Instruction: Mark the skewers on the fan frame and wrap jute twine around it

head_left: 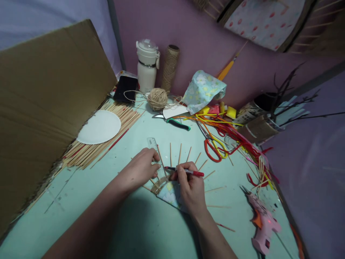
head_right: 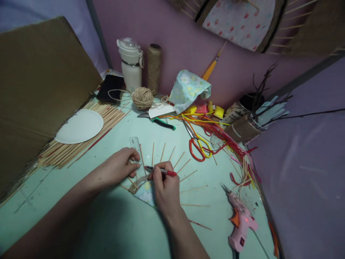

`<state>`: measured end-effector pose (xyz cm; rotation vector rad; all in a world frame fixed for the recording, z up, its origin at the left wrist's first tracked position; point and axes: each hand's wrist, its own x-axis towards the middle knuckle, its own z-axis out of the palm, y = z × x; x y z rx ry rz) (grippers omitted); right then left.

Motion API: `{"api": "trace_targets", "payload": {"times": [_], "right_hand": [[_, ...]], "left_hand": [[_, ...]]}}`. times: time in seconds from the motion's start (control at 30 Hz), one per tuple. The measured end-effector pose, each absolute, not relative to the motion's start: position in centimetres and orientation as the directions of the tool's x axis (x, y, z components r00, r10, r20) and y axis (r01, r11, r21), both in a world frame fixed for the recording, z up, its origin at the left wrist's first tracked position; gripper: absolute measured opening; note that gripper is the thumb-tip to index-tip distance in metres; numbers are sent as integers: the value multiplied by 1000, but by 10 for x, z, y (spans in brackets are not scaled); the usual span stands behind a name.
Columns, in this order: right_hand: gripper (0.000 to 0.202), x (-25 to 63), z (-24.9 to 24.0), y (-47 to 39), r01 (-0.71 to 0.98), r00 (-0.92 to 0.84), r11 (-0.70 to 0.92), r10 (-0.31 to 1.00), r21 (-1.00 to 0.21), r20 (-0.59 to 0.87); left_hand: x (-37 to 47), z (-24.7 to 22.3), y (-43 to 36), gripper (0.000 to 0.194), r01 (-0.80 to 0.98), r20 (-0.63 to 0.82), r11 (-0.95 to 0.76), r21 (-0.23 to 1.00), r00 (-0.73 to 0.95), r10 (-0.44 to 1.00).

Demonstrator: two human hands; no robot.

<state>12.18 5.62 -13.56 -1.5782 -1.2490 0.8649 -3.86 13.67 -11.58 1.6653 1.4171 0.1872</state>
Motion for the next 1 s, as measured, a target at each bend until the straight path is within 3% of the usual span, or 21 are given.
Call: {"api": "trace_targets", "payload": {"times": [0.37,0.63,0.8,1.0], "right_hand": [[22,121,-136,55,319,256,-66,967,-945,19],[21,118,-136,53,206,346,16,934,-978,88],[23,113,-132,51,116,418,115,895,-987,153],[23,119,-116,46,221,429,174,866,-960,256]], "left_hand": [[-39,-118,137,8,680,-398,77,729,330,856],[-39,-97,143,12,510,-414,222,831,300,859],[-39,-87,148,18,304,-295,250,919,112,949],[-38,-98,154,17,144,-139,139,980,-8,990]]}}
